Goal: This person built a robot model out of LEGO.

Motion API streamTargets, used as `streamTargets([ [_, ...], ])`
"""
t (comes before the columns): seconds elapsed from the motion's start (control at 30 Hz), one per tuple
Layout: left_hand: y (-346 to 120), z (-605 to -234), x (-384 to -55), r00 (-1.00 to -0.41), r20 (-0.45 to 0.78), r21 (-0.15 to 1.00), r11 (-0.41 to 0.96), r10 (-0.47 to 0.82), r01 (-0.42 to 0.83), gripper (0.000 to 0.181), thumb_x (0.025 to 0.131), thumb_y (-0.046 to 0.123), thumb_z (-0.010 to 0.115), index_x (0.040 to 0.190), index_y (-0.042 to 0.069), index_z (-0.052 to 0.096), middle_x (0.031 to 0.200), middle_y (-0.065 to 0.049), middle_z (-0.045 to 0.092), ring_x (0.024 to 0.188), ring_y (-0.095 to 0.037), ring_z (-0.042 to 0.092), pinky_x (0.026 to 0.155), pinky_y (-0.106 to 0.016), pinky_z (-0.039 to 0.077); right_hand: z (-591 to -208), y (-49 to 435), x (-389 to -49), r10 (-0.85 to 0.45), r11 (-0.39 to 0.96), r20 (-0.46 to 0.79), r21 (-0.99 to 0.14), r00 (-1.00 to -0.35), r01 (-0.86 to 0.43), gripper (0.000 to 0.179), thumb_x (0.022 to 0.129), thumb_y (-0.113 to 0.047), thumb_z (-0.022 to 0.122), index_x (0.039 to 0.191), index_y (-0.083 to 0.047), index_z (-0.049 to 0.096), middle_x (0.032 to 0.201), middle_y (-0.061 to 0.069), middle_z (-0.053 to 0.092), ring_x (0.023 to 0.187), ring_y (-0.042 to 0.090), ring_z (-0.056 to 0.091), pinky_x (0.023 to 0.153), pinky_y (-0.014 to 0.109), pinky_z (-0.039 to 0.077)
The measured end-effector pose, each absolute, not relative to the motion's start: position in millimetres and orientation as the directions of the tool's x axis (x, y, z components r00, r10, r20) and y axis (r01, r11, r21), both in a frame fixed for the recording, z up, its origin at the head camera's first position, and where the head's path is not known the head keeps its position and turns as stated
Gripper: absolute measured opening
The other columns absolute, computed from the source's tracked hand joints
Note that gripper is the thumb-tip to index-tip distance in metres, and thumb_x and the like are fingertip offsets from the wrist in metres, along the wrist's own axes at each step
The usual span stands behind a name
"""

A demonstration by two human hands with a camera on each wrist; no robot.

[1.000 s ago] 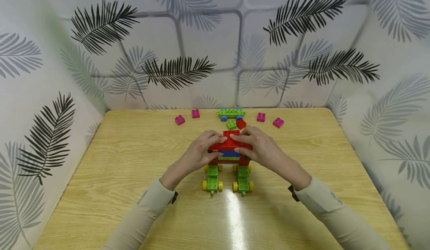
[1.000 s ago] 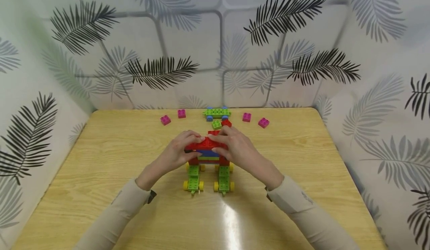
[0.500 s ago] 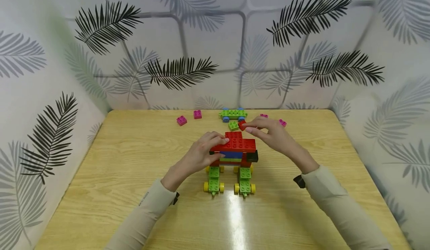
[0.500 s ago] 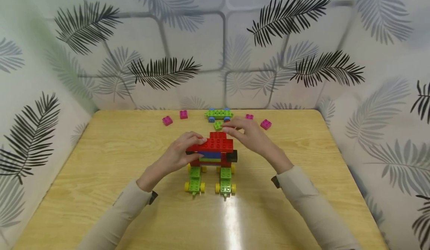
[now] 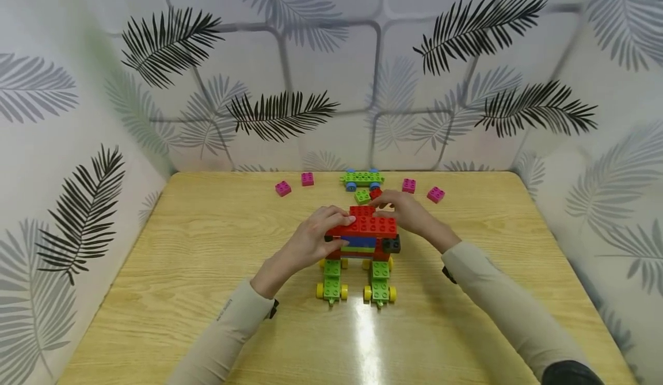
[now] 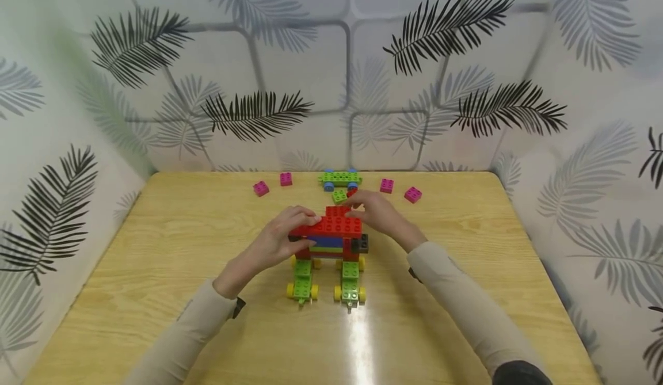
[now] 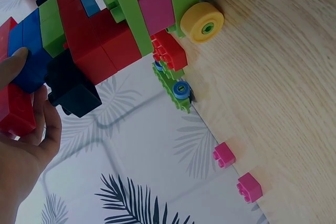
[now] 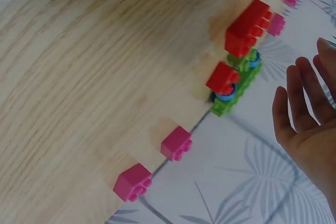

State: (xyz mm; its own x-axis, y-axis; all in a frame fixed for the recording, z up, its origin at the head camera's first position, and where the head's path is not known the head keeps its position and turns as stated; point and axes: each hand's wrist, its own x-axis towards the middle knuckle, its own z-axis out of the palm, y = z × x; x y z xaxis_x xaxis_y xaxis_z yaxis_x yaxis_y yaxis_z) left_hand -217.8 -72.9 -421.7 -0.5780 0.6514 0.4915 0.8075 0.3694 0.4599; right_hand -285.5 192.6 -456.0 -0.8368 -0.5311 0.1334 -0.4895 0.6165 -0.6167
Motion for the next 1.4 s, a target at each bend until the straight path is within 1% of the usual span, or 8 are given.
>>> streamTargets([
  [0.27,-72.1,-424.5,-216.3,-0.578,0.487,0.452,0.377,0.655,0.809,0.042,0.078,0.003,0.079,0.117,0.007,0.065,0.115,-0.008,0.059,0.107,-0.023,0.054,0.09,-0.034,0.05,-473.9,181.4,-297.8,-0.597,0.625,0.101,-0.563,-0.796,-0.54,0.032,0.09,-0.015,0.068,0.118,0.001,0.067,0.112,0.016,0.066,0.101,0.034,0.059,0.09,0.051,0.047],
  [0.43,-73.0,-423.6,-213.8,-0.584,0.473,0.458,0.383,0.659,0.803,0.042,0.079,0.003,0.078,0.118,0.006,0.064,0.113,-0.008,0.058,0.105,-0.023,0.053,0.09,-0.034,0.05,-482.7,172.6,-301.6,-0.591,0.669,0.051,-0.526,-0.805,-0.525,0.039,0.088,-0.024,0.07,0.119,-0.001,0.067,0.109,0.014,0.066,0.097,0.032,0.059,0.087,0.047,0.048],
  [0.57,-73.5,-422.9,-213.6,-0.598,0.443,0.512,0.359,0.667,0.78,0.04,0.082,0.005,0.076,0.119,0.007,0.062,0.114,-0.008,0.057,0.106,-0.022,0.053,0.091,-0.033,0.05,-485.6,168.4,-302.9,-0.575,0.715,0.043,-0.459,-0.817,-0.528,0.039,0.087,-0.024,0.072,0.118,-0.002,0.068,0.105,0.013,0.064,0.093,0.03,0.058,0.083,0.044,0.048],
  [0.73,-73.1,-424.2,-216.0,-0.639,0.415,0.609,0.324,0.647,0.724,0.038,0.085,0.008,0.074,0.121,0.01,0.06,0.116,-0.005,0.057,0.106,-0.018,0.053,0.091,-0.033,0.049,-489.4,164.0,-305.9,-0.57,0.742,0.051,-0.397,-0.82,-0.541,0.032,0.087,-0.021,0.071,0.114,-0.002,0.07,0.106,0.015,0.061,0.094,0.029,0.057,0.085,0.044,0.049],
  [0.97,-70.8,-426.1,-215.3,-0.662,0.438,0.64,0.306,0.608,0.705,0.042,0.083,0.005,0.075,0.12,0.012,0.059,0.117,-0.003,0.057,0.108,-0.018,0.053,0.091,-0.035,0.049,-493.3,161.9,-307.6,-0.544,0.766,0.03,-0.388,-0.838,-0.512,0.035,0.086,-0.026,0.072,0.111,-0.002,0.068,0.103,0.012,0.061,0.094,0.028,0.057,0.085,0.042,0.05],
  [1.13,-70.3,-427.9,-216.1,-0.662,0.468,0.656,0.271,0.586,0.704,0.042,0.081,0.002,0.076,0.12,0.01,0.059,0.12,-0.007,0.053,0.109,-0.021,0.053,0.09,-0.034,0.05,-493.8,162.6,-307.1,-0.51,0.775,-0.004,-0.436,-0.86,-0.457,0.025,0.09,-0.024,0.068,0.106,-0.005,0.065,0.098,0.009,0.062,0.087,0.024,0.058,0.081,0.04,0.05],
  [1.27,-70.9,-427.6,-215.4,-0.707,0.428,0.706,0.28,0.562,0.65,0.045,0.083,0.006,0.075,0.123,0.007,0.056,0.12,-0.007,0.056,0.106,-0.021,0.057,0.087,-0.035,0.051,-495.5,164.0,-307.5,-0.491,0.775,-0.033,-0.474,-0.871,-0.419,0.021,0.09,-0.022,0.067,0.104,-0.007,0.062,0.098,0.007,0.061,0.084,0.022,0.057,0.079,0.04,0.05],
  [1.4,-71.3,-425.5,-215.0,-0.769,0.345,0.785,0.284,0.538,0.551,0.049,0.084,0.011,0.075,0.128,0.007,0.053,0.124,-0.011,0.056,0.105,-0.023,0.059,0.085,-0.035,0.053,-495.3,167.4,-307.5,-0.477,0.78,-0.042,-0.48,-0.878,-0.401,0.025,0.088,-0.021,0.068,0.107,-0.006,0.063,0.1,0.008,0.063,0.086,0.023,0.057,0.081,0.04,0.05],
])
